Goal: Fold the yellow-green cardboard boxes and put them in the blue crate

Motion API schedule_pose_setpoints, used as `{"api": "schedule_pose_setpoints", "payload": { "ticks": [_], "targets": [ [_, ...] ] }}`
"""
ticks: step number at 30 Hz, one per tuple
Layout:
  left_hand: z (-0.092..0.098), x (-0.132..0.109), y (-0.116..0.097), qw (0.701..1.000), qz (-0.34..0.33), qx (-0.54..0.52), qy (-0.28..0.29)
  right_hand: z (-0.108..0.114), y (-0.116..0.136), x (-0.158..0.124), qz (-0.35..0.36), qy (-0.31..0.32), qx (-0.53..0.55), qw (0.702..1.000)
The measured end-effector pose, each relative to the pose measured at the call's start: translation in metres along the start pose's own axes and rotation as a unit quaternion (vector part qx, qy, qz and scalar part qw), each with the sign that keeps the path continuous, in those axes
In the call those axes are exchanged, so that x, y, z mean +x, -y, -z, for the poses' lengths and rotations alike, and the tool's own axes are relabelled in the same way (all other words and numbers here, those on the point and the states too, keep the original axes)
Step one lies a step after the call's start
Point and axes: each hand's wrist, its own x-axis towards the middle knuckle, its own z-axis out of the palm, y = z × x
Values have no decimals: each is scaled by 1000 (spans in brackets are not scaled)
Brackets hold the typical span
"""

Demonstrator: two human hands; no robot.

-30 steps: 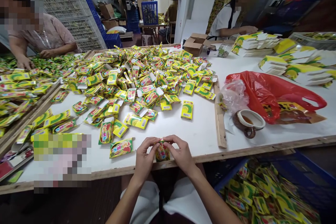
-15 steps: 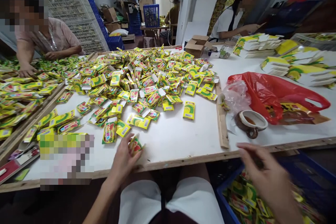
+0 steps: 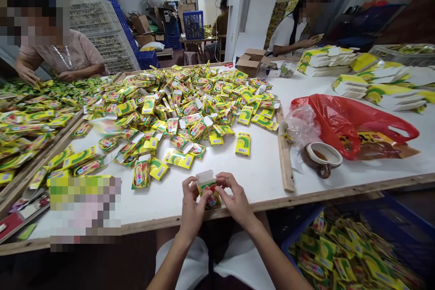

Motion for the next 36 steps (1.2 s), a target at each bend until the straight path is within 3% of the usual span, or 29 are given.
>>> {"api": "schedule_pose_setpoints", "payload": {
  "ticks": [3,6,11,17,28,36],
  "targets": [
    [3,6,-3,997,-7,65,40,3,3,6,10,32,-10,999],
    [5,14,-5,993,-39,105,35,3,5,15,20,44,-41,998],
    [5,23,-3,999,-34,10,3,-2,2,23,16,-33,-17,999],
    [2,21,-7,997,-53,44,46,0,7,16,50,-10,-17,999],
    [-4,28,-13,1000,19,15,-10,-3,18,25,-54,-43,-32,997],
    [2,23,-11,1000,16,16,20,-1,14,25,-67,-13,11,998]
  ]
}}
